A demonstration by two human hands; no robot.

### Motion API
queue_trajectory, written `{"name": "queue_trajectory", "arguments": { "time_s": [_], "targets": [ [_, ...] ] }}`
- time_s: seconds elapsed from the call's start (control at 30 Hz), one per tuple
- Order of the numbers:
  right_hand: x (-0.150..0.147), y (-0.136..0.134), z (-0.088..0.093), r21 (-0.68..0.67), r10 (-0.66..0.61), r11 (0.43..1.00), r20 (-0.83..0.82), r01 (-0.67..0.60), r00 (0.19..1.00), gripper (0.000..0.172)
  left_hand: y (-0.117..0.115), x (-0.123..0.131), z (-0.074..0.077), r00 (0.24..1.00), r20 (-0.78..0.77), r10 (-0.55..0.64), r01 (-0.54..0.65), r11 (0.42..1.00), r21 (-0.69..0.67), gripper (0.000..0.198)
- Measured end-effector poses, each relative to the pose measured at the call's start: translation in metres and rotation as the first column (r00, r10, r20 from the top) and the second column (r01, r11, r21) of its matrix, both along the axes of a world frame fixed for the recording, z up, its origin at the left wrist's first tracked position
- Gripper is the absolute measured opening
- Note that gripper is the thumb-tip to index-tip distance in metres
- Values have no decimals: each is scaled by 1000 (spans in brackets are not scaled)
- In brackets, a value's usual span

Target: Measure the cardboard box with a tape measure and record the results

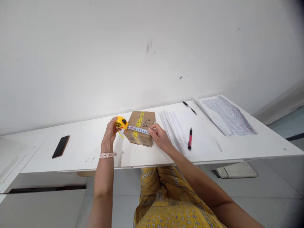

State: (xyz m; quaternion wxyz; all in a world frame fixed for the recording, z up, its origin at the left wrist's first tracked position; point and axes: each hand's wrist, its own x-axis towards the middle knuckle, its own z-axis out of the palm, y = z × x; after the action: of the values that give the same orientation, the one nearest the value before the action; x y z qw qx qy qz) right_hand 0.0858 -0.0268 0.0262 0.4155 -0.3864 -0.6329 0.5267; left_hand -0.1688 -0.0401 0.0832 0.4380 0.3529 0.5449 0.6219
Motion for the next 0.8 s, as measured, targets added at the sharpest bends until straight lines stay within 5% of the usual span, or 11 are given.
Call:
{"name": "queue_trajectory", "arguments": {
  "time_s": [0.2, 0.47, 0.8],
  "targets": [
    [-2, 17, -6, -97, 97, 989, -156, -113, 983, 35, -19, 9, -12, 993, 121, 10, -14, 999, 29, 55],
    [4, 45, 3, -139, 243, 955, -137, -262, 960, 43, -50, 35, -22, 953, 34, 301, -303, 951, 68, 55],
    [9, 49, 5, -143, 284, 945, -91, -295, 954, 43, -61, 0, -17, 981, 17, 195, -195, 981, 18, 48]
  ]
}}
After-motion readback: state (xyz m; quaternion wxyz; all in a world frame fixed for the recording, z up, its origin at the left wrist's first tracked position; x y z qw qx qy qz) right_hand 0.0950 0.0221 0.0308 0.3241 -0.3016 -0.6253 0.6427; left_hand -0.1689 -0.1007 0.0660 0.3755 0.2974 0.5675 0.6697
